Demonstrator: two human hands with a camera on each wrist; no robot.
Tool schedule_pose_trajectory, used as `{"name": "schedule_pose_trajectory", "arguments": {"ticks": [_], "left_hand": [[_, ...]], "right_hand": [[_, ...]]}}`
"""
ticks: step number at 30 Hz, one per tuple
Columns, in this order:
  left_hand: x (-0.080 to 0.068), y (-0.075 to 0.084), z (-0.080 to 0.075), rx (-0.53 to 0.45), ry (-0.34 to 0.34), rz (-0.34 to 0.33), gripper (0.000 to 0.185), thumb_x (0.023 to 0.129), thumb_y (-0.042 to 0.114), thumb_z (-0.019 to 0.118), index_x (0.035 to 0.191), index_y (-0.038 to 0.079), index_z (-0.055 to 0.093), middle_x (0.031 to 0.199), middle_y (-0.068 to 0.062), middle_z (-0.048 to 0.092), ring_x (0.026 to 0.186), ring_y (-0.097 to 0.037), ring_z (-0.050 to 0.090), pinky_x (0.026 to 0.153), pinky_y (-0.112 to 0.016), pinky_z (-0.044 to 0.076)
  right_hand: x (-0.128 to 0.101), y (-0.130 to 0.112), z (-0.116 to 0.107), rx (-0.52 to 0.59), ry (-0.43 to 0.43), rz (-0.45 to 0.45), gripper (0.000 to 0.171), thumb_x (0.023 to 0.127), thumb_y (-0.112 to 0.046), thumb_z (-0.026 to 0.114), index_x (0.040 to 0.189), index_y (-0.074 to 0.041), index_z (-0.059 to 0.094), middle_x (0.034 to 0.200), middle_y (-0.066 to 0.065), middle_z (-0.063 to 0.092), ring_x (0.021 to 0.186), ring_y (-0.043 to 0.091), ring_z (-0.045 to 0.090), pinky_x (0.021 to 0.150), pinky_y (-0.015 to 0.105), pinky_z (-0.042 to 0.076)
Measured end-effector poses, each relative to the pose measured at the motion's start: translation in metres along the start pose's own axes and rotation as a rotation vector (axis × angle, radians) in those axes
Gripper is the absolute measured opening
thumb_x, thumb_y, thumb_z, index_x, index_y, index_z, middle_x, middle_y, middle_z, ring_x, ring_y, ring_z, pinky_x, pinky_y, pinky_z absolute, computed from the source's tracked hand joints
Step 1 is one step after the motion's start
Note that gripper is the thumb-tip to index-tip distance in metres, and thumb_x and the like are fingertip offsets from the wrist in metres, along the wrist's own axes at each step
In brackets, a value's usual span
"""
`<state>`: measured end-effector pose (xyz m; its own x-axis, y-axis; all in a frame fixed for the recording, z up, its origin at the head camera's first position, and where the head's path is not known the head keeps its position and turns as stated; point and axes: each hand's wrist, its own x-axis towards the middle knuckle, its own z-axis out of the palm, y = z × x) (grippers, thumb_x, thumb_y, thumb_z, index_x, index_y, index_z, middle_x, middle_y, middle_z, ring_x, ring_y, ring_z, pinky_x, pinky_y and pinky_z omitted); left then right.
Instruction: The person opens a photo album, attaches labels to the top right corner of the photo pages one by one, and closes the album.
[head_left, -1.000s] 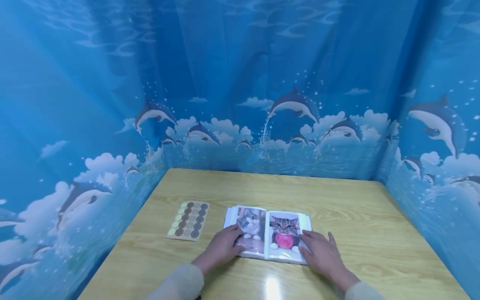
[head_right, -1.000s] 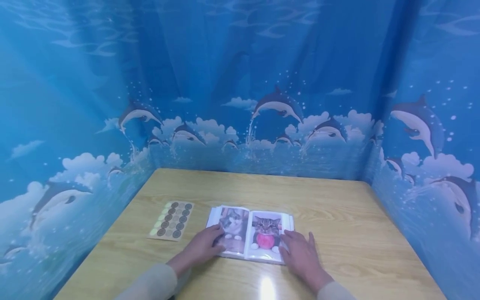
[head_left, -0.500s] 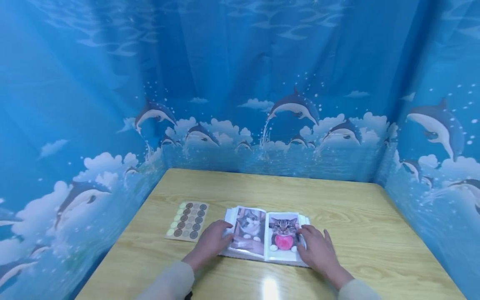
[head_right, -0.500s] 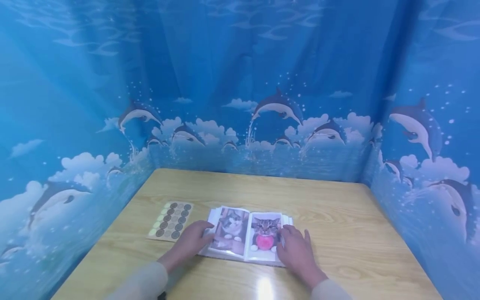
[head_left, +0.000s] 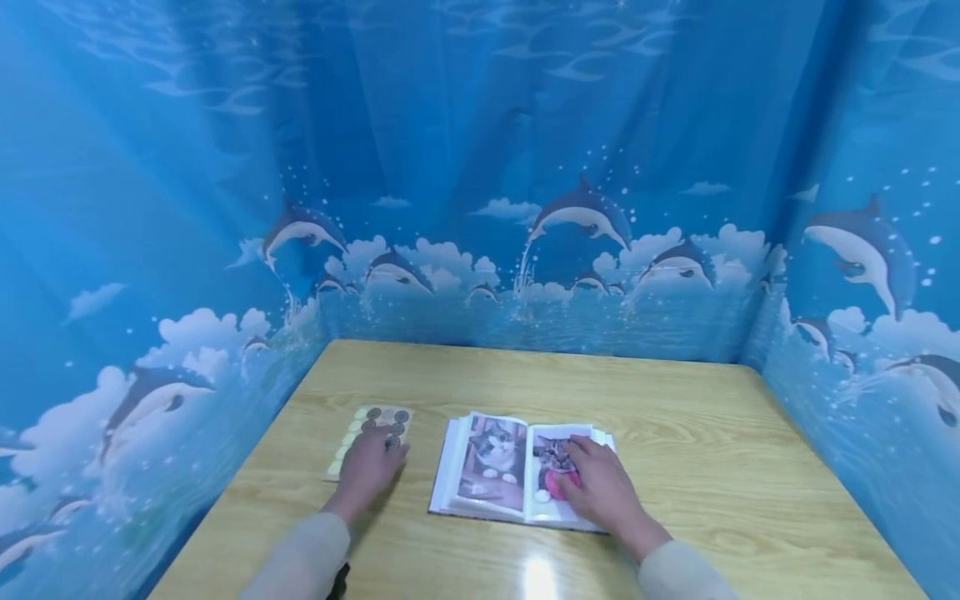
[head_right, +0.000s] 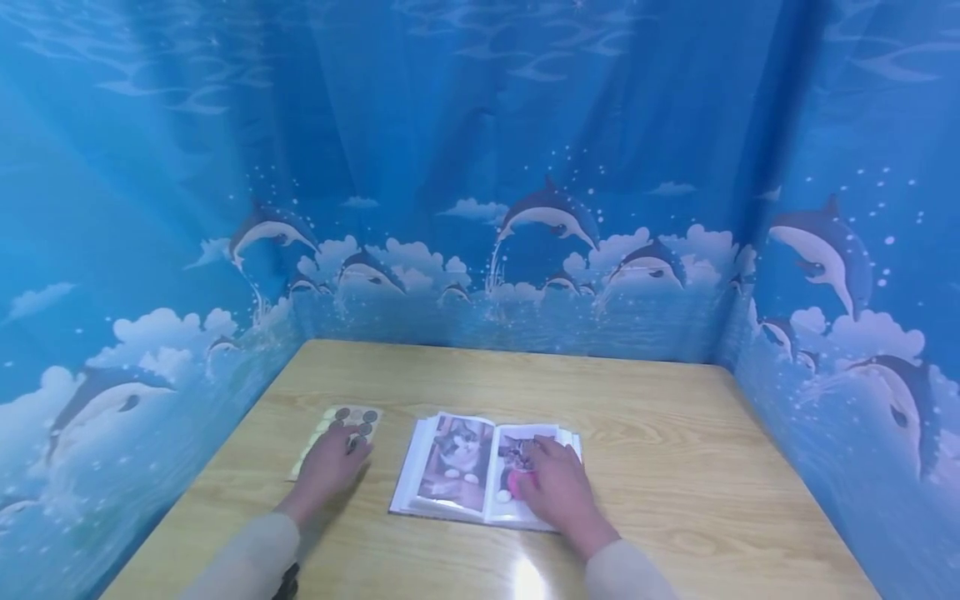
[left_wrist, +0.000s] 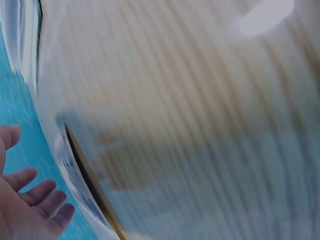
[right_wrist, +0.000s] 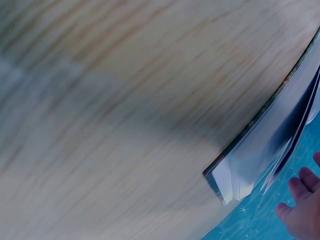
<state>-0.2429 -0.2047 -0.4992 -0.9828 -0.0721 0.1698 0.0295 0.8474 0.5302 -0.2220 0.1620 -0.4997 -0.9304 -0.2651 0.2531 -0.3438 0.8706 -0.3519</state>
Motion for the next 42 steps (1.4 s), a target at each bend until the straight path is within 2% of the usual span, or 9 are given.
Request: {"name": "schedule_pose_trajectory", "arguments": {"ticks": [4,10,15,18,25,31,42], "left_hand": [[0.002,-0.014,-0.008,0.068,0.028,-0.056,0.060,0.094,0.032,0.066,0.132,-0.011,0.053,0.128,-0.034,0.054,0.114,-0.051,0.053,0.093,-0.063,0.045],[0.001,-0.024,-0.016,0.099,-0.054,-0.193,0.088,0.091,0.047,0.065,0.139,-0.020,0.035,0.136,-0.043,0.039,0.124,-0.056,0.040,0.101,-0.068,0.034],[0.001,-0.027,-0.018,0.148,-0.096,-0.263,0.100,0.088,0.054,0.066,0.136,-0.025,0.029,0.127,-0.045,0.042,0.118,-0.057,0.043,0.099,-0.069,0.036],[0.000,-0.028,-0.019,0.171,-0.107,-0.268,0.103,0.085,0.058,0.068,0.135,-0.024,0.030,0.122,-0.043,0.045,0.114,-0.055,0.046,0.095,-0.069,0.038],[0.002,-0.031,-0.012,0.195,-0.128,-0.265,0.112,0.083,0.064,0.066,0.142,-0.021,0.024,0.131,-0.044,0.040,0.120,-0.057,0.042,0.098,-0.069,0.036],[0.002,-0.030,-0.010,0.198,-0.120,-0.293,0.115,0.078,0.066,0.070,0.139,-0.021,0.027,0.125,-0.043,0.043,0.117,-0.055,0.045,0.096,-0.068,0.038],[0.002,-0.026,-0.005,0.200,-0.079,-0.258,0.103,0.081,0.054,0.072,0.141,-0.018,0.030,0.125,-0.041,0.046,0.116,-0.053,0.046,0.094,-0.067,0.040]], "right_hand": [[0.003,-0.003,0.004,0.034,-0.013,0.027,0.060,0.089,-0.037,0.072,0.135,0.000,0.058,0.141,0.024,0.050,0.130,0.044,0.046,0.113,0.059,0.028],[0.003,-0.002,0.006,0.021,-0.031,0.056,0.062,0.089,-0.038,0.071,0.135,0.001,0.057,0.141,0.024,0.051,0.131,0.044,0.045,0.113,0.060,0.027],[0.003,0.001,0.007,-0.002,-0.046,0.069,0.064,0.090,-0.043,0.070,0.135,0.001,0.057,0.141,0.024,0.050,0.132,0.043,0.044,0.114,0.061,0.025],[0.003,0.002,0.007,-0.030,-0.070,0.064,0.066,0.091,-0.046,0.067,0.137,0.000,0.056,0.143,0.024,0.049,0.134,0.043,0.042,0.114,0.062,0.022],[-0.003,0.005,0.012,-0.066,-0.155,0.054,0.075,0.093,-0.056,0.060,0.144,-0.002,0.049,0.153,0.026,0.034,0.142,0.043,0.028,0.116,0.064,0.013],[-0.006,0.003,0.014,-0.069,-0.196,0.053,0.079,0.094,-0.060,0.054,0.147,-0.002,0.044,0.157,0.027,0.027,0.145,0.045,0.022,0.116,0.064,0.014],[-0.007,0.002,0.016,-0.058,-0.208,0.060,0.079,0.094,-0.058,0.055,0.147,-0.001,0.043,0.157,0.028,0.026,0.145,0.045,0.020,0.115,0.064,0.016]]}}
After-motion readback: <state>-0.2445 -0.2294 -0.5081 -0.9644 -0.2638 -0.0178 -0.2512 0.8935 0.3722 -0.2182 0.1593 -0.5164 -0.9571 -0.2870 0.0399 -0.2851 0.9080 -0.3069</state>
